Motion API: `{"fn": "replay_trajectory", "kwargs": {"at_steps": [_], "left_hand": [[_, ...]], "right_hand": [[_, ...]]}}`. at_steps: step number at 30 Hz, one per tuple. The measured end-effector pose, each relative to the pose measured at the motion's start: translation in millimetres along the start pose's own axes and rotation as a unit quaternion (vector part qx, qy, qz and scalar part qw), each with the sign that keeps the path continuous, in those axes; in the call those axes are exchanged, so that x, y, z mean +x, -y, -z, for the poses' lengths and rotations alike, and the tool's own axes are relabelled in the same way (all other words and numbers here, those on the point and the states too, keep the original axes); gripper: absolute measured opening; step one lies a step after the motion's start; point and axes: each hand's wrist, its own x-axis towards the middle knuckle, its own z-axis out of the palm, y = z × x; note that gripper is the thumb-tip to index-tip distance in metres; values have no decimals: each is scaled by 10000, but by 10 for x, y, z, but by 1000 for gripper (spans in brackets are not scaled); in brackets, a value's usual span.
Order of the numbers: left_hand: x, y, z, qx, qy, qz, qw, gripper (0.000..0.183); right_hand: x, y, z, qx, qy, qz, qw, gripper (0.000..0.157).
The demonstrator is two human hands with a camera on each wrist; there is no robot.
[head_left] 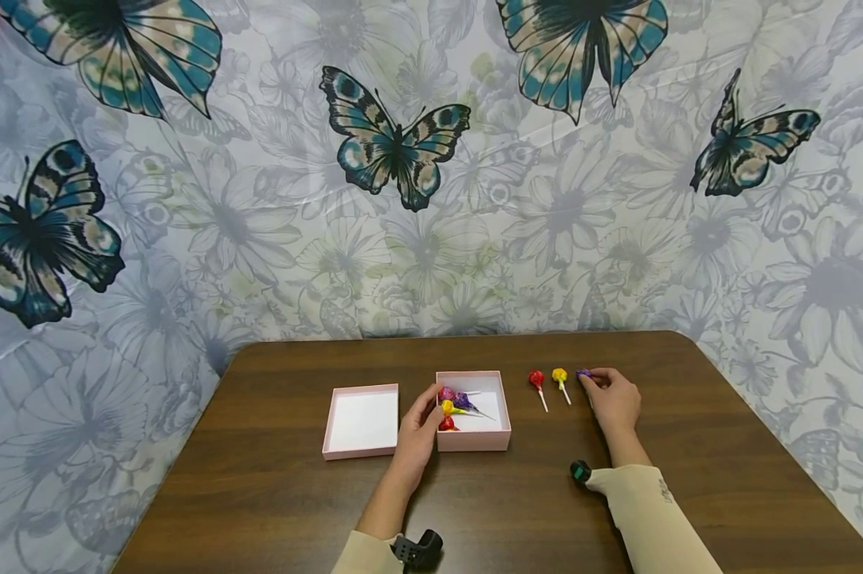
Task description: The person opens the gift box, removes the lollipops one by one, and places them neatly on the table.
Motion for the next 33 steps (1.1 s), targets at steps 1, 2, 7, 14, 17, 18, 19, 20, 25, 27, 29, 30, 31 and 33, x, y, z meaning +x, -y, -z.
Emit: {"fn": "replay_trajectory", "kwargs": {"at_steps": [1, 2, 7, 14, 17, 18, 19, 20, 25, 27, 29, 30, 31, 33], "left_hand": [[4, 6, -1, -17, -3, -6, 10000, 43], [8, 10, -2, -42, -11, -1, 10000, 43], [6, 16, -5, -15, -23, -6, 10000, 43], [-6, 6, 1, -57, 44, -38, 10000, 43], [-7, 1, 5, -30, 41, -27, 10000, 43], [-9, -2, 7, -2, 31, -24, 10000, 43], [-8, -4, 6, 7, 21, -11, 10000, 43], [-8, -6, 6, 7, 14, 1, 10000, 43], [-11, -13, 7, -17, 49, -21, 10000, 43], [-15, -17, 8, -1, 61, -22, 10000, 43], [-19, -20, 8, 23, 55, 17, 10000, 43], [-21, -21, 8, 37, 54, 31, 10000, 43], [-23, -22, 8, 56, 54, 36, 10000, 43], [-27, -24, 6, 74, 60, 34, 9999, 43]], "right_hand": [[-4, 0, 0, -4, 5, 6, 10000, 28], [-6, -1, -1, -12, 14, 15, 10000, 28], [-14, -11, 4, -44, 0, 110, 9999, 28], [-8, -18, 0, -79, -38, 145, 9999, 27], [-4, -24, -10, -83, -31, 137, 9999, 27], [-4, -24, -13, -85, -30, 142, 9999, 27], [-4, -26, -16, -85, -27, 144, 9999, 28], [-4, -28, -18, -84, -23, 143, 9999, 28], [-6, -35, -23, -102, 9, 109, 9999, 29], [-7, -37, -22, -118, 26, 89, 9999, 29], [-6, -38, -23, -125, 46, 82, 9999, 29], [-4, -40, -24, -120, 52, 80, 9999, 29], [-3, -42, -25, -125, 62, 80, 9999, 29], [0, -45, -25, -115, 75, 85, 9999, 29]]}}
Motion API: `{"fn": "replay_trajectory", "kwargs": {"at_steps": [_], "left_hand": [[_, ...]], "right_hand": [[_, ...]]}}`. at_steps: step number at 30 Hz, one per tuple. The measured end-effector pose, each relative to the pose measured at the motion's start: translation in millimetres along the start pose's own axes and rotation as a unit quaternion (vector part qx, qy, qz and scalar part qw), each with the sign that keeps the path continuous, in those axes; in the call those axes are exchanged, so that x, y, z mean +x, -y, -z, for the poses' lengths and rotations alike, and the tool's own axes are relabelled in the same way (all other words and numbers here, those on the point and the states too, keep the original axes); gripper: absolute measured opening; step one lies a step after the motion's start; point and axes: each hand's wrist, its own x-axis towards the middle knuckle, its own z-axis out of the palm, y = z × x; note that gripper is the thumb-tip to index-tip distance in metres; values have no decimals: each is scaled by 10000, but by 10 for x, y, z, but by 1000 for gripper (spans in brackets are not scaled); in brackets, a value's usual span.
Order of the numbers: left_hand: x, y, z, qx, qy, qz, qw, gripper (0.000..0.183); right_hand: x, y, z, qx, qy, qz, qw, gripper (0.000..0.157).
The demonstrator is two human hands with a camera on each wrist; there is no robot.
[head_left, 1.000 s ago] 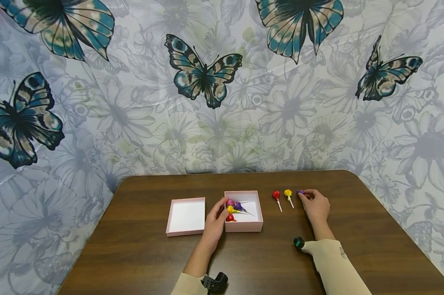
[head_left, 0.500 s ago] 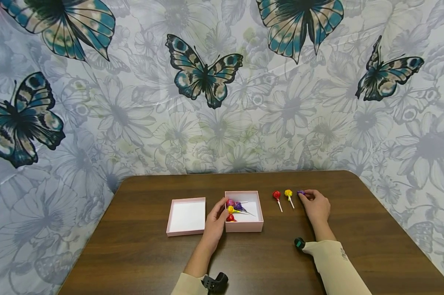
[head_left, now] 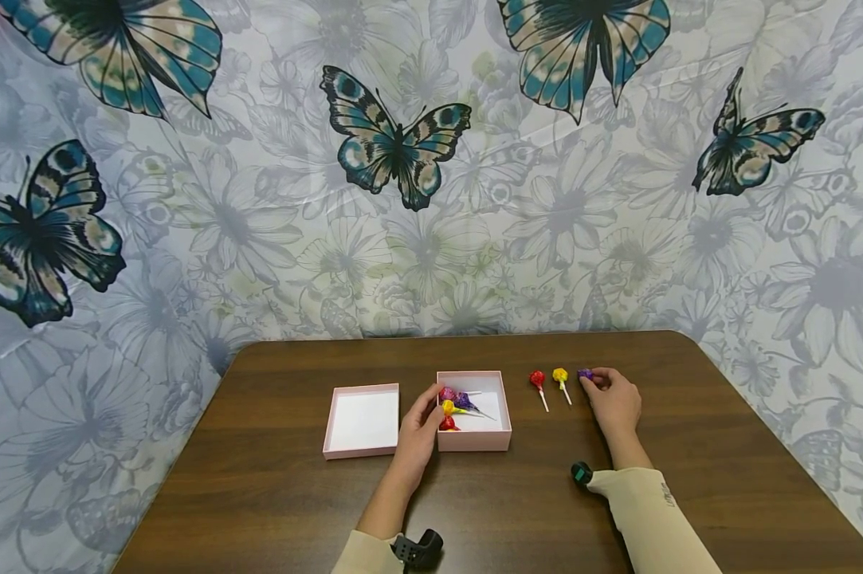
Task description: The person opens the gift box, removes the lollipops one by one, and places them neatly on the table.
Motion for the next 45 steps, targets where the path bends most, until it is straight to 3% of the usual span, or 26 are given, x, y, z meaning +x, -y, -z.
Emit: {"fn": "replay_trajectory", "kwargs": {"at_steps": [35, 45], "left_hand": [[14, 8, -3, -84, 31, -88, 9999, 43], [13, 5, -21, 8, -116, -35, 9999, 43]], "right_hand": [[-14, -18, -5, -48, -3, 166, 9999, 35], [-16, -36, -22, 4, 31, 203, 9998, 37]]}}
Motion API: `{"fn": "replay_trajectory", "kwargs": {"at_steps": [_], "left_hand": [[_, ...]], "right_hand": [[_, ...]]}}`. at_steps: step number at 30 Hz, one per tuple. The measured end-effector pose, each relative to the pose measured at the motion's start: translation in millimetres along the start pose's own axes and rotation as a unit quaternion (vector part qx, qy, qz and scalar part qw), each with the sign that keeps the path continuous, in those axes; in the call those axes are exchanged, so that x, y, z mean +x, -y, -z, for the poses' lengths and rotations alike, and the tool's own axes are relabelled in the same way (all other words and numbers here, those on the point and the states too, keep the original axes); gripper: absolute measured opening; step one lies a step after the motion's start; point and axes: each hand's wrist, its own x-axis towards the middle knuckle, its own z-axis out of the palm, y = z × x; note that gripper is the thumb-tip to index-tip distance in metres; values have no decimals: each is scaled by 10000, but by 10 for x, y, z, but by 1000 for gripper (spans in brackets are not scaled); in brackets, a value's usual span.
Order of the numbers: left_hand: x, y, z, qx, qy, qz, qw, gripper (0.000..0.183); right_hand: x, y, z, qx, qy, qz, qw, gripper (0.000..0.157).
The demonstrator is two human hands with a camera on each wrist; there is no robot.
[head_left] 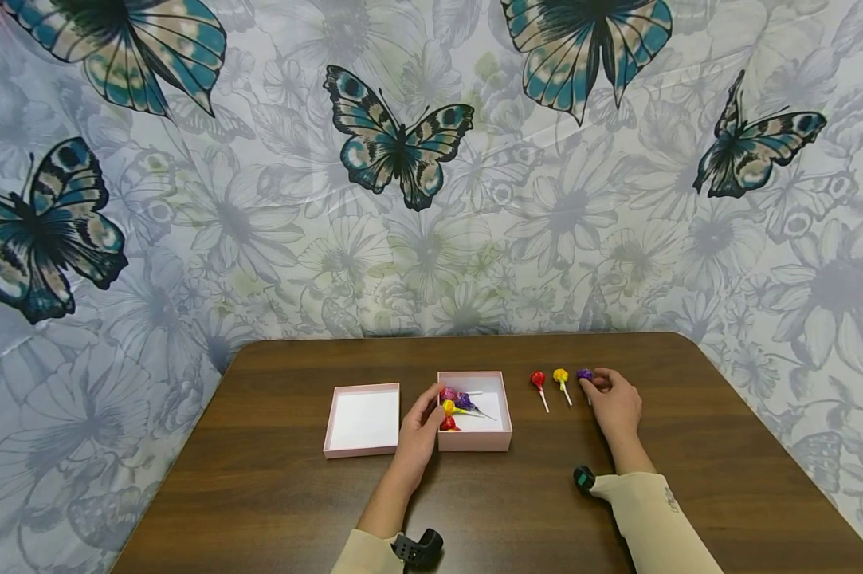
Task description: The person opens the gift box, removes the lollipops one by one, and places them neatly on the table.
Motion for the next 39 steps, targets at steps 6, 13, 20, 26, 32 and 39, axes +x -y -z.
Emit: {"fn": "replay_trajectory", "kwargs": {"at_steps": [6, 13, 20, 26, 32, 39], "left_hand": [[-3, -12, -12, -3, -45, 16, 10000, 43], [-4, -12, -6, -14, -31, -7, 10000, 42], [4, 0, -3, -23, -17, -57, 10000, 42], [21, 17, -5, -64, 14, -89, 9999, 42], [25, 18, 0, -38, 49, -126, 9999, 42], [17, 19, 11, -64, 22, -70, 10000, 41]], "right_hand": [[-4, -4, 29, 90, 55, -17, 9999, 36], [-34, 32, 93, 227, 126, -88, 9996, 37], [-50, 92, 119, 433, 73, -40, 9990, 36], [-72, 247, 145, 639, -34, 109, 9979, 33], [-125, 514, 162, 949, -58, 313, 9950, 30], [-200, 802, 122, 1331, 78, 630, 9891, 28]]}}
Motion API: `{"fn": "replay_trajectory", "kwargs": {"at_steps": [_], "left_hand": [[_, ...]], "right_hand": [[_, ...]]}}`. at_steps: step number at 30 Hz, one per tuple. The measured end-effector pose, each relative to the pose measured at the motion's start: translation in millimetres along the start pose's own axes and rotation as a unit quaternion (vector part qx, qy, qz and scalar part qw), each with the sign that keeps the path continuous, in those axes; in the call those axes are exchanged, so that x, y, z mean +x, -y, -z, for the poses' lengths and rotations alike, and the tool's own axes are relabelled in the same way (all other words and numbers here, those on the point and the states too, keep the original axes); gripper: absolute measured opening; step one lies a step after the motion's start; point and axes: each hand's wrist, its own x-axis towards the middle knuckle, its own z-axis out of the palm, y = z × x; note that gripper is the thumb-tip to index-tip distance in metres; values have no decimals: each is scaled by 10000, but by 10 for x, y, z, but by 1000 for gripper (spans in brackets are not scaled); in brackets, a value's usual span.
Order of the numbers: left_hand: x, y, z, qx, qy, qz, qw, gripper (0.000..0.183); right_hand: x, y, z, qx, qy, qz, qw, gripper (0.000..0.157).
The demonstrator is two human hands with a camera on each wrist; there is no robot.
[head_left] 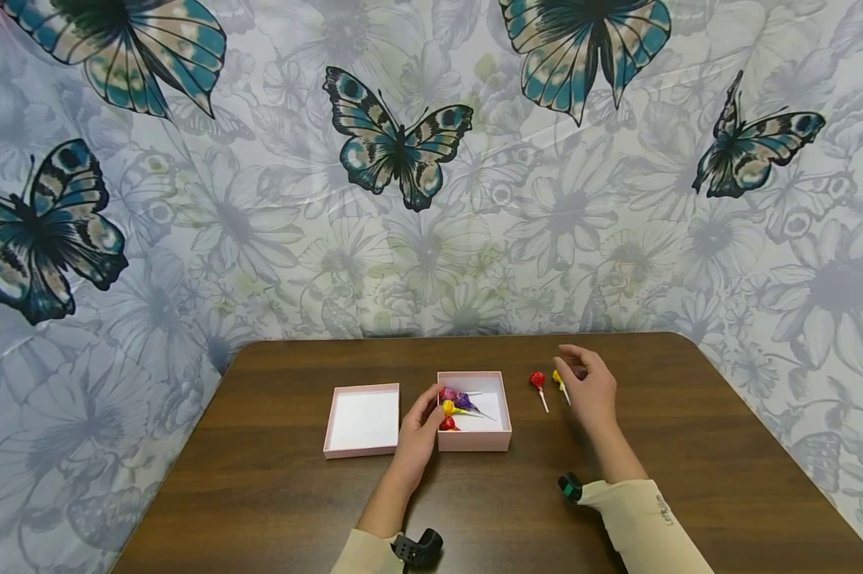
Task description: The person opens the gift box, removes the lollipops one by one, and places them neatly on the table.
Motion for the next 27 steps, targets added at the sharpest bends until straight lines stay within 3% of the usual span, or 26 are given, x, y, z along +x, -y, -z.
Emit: {"fn": "replay_trajectory", "kwargs": {"at_steps": [21, 27], "left_hand": [[-5, -9, 7, 8, 11, 64, 10000, 42], [6, 13, -3, 3, 7, -17, 10000, 42]], "right_hand": [[-189, 465, -177, 665, 1062, 579, 9904, 37], [-247, 535, -286, 557, 1368, 1134, 9825, 33]]}}
